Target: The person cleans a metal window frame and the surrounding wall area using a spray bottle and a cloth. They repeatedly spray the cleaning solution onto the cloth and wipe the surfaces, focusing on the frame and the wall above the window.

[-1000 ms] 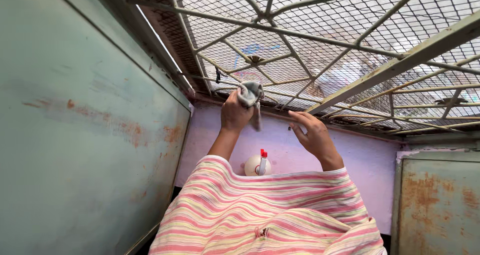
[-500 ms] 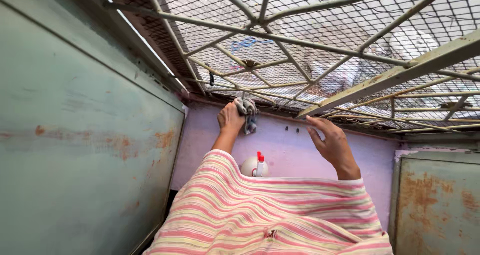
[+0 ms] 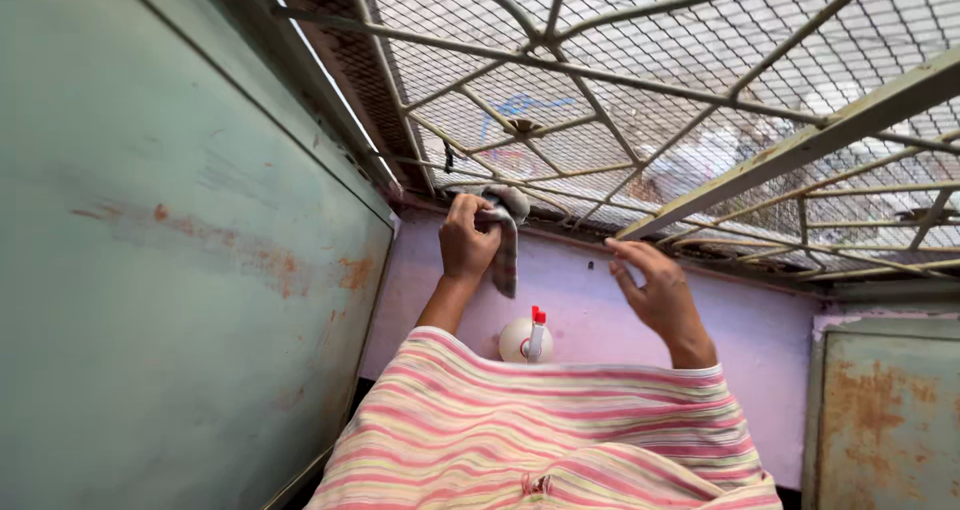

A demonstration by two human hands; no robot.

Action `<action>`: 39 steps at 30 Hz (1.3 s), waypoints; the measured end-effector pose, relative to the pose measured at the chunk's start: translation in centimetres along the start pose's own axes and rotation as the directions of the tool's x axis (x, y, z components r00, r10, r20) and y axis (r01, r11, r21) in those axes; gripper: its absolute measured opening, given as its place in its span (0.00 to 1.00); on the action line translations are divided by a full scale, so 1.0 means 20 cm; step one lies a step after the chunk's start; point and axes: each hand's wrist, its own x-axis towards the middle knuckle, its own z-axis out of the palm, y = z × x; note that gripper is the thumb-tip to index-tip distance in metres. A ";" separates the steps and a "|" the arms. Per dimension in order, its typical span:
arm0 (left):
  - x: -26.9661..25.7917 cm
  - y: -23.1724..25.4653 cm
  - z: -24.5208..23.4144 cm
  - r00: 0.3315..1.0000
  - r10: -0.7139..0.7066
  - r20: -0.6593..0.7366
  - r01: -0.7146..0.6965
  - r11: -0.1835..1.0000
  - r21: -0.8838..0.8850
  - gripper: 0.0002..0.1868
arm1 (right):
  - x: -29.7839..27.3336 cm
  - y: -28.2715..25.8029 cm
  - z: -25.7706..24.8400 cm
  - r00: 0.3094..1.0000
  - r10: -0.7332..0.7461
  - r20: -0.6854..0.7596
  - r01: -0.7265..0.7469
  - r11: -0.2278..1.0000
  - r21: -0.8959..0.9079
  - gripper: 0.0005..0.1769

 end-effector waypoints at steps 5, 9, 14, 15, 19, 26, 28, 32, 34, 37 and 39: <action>0.00 -0.15 0.11 0.934 -0.126 -0.336 0.020 0.953 -0.303 0.13 | 0.02 -0.11 0.07 1.000 -0.019 0.016 0.018 0.999 0.033 0.19; 0.06 -0.57 0.35 0.672 -0.673 -0.311 0.387 0.676 -0.627 0.12 | 0.03 -0.08 0.08 1.000 -0.001 0.027 0.002 0.999 -0.032 0.19; 0.22 -0.91 0.46 0.238 -0.903 -0.358 0.670 0.420 -0.612 0.18 | 0.02 0.01 0.04 0.997 0.075 0.021 -0.074 0.996 -0.047 0.20; 0.23 -0.94 0.49 0.203 -0.895 -0.397 0.689 0.419 -0.591 0.20 | 0.02 0.03 0.04 0.996 0.088 0.018 -0.087 0.995 -0.049 0.20; 0.16 -1.04 0.53 0.141 -0.853 -0.503 0.791 0.403 -0.461 0.17 | 0.01 0.11 0.02 0.995 0.097 -0.011 -0.097 0.994 -0.047 0.20; -0.09 -0.98 0.65 0.687 -0.726 0.039 0.727 0.687 -0.012 0.19 | 0.07 0.17 0.07 0.993 0.119 0.022 -0.118 0.993 -0.026 0.20; -0.13 -0.87 0.76 0.733 -0.663 0.155 0.659 0.748 0.084 0.19 | 0.12 0.14 0.11 0.992 0.118 0.047 -0.118 0.993 -0.002 0.20; -0.20 -0.73 0.89 0.674 -0.632 0.382 0.725 0.664 -0.180 0.21 | 0.10 0.09 0.17 0.997 0.054 0.047 -0.054 0.998 0.014 0.20; -0.16 -0.66 0.93 0.520 -0.633 0.573 0.850 0.448 -0.276 0.25 | 0.07 0.09 0.16 0.991 0.111 0.076 -0.112 0.994 0.016 0.21; -0.15 -0.66 0.87 0.589 -0.593 0.550 0.791 0.562 -0.242 0.24 | 0.00 0.10 0.16 0.964 0.226 0.141 -0.225 0.974 -0.027 0.22; -0.14 -0.65 0.84 0.591 -0.597 0.542 0.805 0.476 -0.354 0.21 | -0.06 0.13 0.16 0.969 0.212 0.125 -0.206 0.977 -0.059 0.23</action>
